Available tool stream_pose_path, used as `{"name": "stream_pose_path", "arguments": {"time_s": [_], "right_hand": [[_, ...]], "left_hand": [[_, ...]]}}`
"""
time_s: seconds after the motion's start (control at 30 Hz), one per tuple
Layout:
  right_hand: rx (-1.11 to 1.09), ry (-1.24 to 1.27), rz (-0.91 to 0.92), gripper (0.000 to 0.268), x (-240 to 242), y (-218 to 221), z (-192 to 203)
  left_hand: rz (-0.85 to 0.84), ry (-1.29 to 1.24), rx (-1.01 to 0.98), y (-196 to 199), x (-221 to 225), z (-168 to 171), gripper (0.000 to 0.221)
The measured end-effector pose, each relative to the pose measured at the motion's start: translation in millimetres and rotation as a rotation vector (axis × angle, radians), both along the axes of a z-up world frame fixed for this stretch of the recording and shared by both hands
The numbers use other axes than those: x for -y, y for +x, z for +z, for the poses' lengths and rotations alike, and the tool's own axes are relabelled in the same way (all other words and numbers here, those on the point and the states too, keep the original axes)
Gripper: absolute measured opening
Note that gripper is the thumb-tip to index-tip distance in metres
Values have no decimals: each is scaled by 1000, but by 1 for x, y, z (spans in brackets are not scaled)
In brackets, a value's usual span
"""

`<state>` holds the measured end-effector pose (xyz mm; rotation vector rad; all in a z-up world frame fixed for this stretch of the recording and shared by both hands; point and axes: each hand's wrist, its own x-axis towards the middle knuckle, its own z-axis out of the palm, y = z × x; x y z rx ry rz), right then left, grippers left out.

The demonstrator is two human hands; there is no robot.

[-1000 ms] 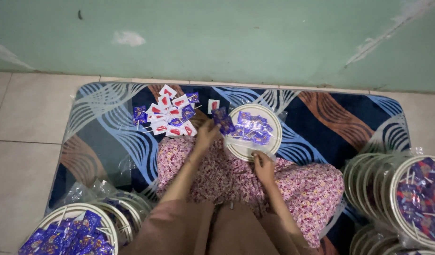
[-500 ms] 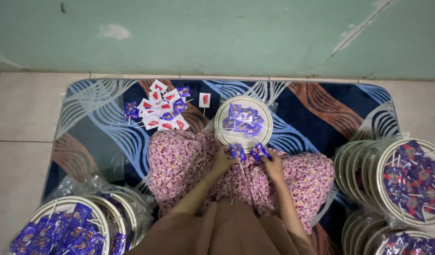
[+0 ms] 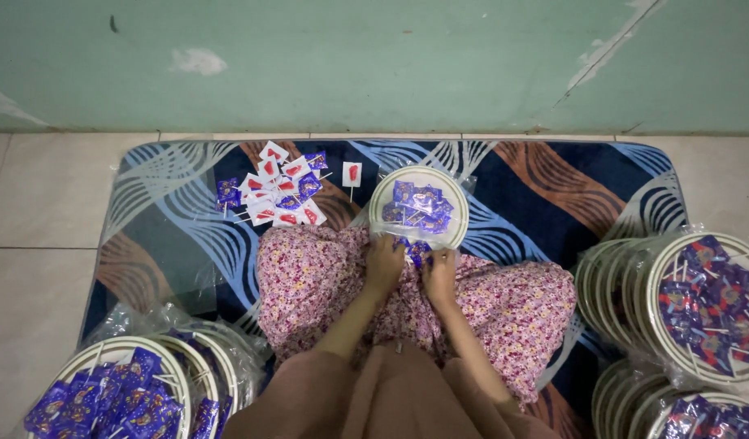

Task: The person prepares plastic packets, places a plate on a mat, and then places multiple small food packets onto the plate, eventually stacking filled plates.

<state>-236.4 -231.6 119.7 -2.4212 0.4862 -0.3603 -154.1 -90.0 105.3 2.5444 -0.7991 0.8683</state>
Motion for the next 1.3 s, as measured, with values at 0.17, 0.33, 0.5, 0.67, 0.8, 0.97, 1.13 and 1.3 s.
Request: {"name": "stream_pose_path", "arguments": {"time_s": [0.17,0.33,0.5,0.67,0.8,0.97,1.13,1.3], "right_hand": [[-87,-57,61,20,-11,10,-25],[-7,-459,160,32,-14,12,-11],[-81,-508,234,43,-5,13,-23],[-152,-526,304,47,-2,10,-22],[-61,-570,183,44,-7,8,-20],[-49,-548,180,49,-6,2,-18],[-45,-528,222,47,-5,-2,-5],[-106,-516,171,49,-12,0,1]], "left_hand": [[-208,65,-16,-3,-8,-2,25],[-185,96,-100,-4,-4,-8,39],[-147,107,-159,-4,-5,-11,54],[-164,79,-165,0,-4,-10,59],[-198,74,-191,2,-8,-25,53],[-231,10,-272,47,-35,27,17],[178,151,-391,129,-123,72,24],[934,65,-1202,176,-202,26,125]]}}
